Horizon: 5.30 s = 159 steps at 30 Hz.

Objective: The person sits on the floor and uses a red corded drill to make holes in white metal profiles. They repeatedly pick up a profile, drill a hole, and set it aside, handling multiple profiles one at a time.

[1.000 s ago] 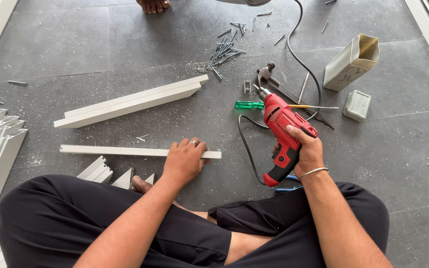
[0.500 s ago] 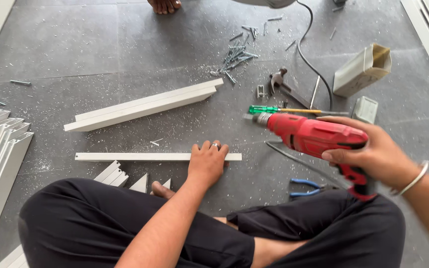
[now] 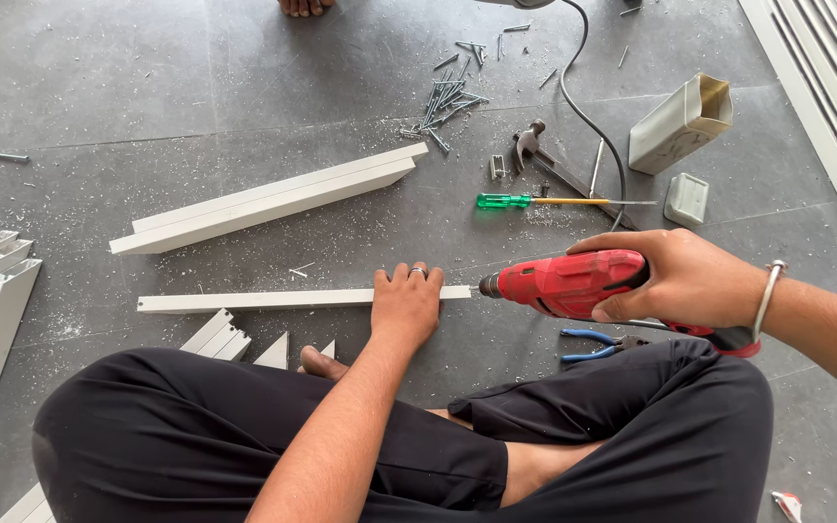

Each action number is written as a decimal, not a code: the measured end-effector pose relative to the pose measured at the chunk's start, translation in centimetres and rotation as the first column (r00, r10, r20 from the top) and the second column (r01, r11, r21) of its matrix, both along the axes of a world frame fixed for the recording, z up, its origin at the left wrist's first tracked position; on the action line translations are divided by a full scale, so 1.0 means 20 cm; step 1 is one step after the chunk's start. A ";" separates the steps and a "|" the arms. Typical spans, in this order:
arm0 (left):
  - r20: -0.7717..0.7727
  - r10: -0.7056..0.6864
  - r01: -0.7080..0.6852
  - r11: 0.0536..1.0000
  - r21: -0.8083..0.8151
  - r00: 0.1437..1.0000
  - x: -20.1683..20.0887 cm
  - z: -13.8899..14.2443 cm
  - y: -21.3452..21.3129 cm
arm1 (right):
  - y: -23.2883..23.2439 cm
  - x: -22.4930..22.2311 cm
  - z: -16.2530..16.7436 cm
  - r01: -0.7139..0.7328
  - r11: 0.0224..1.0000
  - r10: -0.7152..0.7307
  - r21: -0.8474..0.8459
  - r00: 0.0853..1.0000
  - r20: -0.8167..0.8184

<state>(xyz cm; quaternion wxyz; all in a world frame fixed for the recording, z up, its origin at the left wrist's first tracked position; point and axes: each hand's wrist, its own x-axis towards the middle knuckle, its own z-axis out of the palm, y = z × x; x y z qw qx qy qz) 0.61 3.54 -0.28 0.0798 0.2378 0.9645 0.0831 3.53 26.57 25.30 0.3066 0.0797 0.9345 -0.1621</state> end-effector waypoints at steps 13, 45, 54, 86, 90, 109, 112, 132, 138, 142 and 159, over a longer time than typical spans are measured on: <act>0.004 0.019 -0.019 1.000 -0.007 1.000 0.01 0.05 -0.01 | -0.04 -0.03 -0.01 0.009 0.999 -0.010 0.032 0.999 0.030; 0.159 0.015 -0.055 0.967 0.248 0.987 0.03 0.11 -0.01 | -0.34 -0.25 0.06 0.380 0.876 -0.329 -0.298 0.921 0.208; -0.099 -0.195 0.197 0.980 0.016 0.976 -0.06 -0.03 0.01 | -0.15 -0.15 0.01 0.360 0.914 -0.326 -0.185 0.925 0.193; 0.005 -0.316 0.316 0.947 0.055 0.949 -0.11 -0.10 -0.04 | -0.10 -0.26 -0.05 -0.193 0.975 0.168 0.113 0.964 0.206; -0.024 -0.328 0.329 0.943 0.050 0.944 -0.12 -0.10 -0.03 | -0.10 -0.24 -0.05 -0.298 0.936 0.254 0.188 0.941 0.224; -0.033 -0.325 0.327 0.944 0.054 0.945 -0.13 -0.11 -0.02 | -0.05 -0.19 -0.09 -0.634 0.716 0.540 0.290 0.768 0.345; -0.033 -0.340 0.341 0.939 0.039 0.940 -0.13 -0.11 -0.02 | -0.07 -0.20 -0.07 -0.649 0.705 0.549 0.286 0.754 0.360; 0.014 -0.367 0.367 0.929 -0.053 0.930 -0.13 -0.05 -0.01 | -0.10 -0.21 -0.06 -0.757 0.584 0.659 0.293 0.653 0.374; -0.001 -0.353 0.353 0.936 -0.015 0.936 -0.13 -0.06 -0.01 | -0.13 -0.23 -0.05 -0.784 0.551 0.684 0.286 0.620 0.384; -0.024 -0.357 0.357 0.934 -0.033 0.934 -0.13 -0.08 0.00 | -0.14 -0.24 -0.04 -0.783 0.548 0.658 0.294 0.621 0.426; -0.049 -0.363 0.362 0.932 -0.020 0.931 -0.13 -0.06 0.00 | -0.17 -0.25 -0.04 -0.787 0.535 0.666 0.306 0.616 0.421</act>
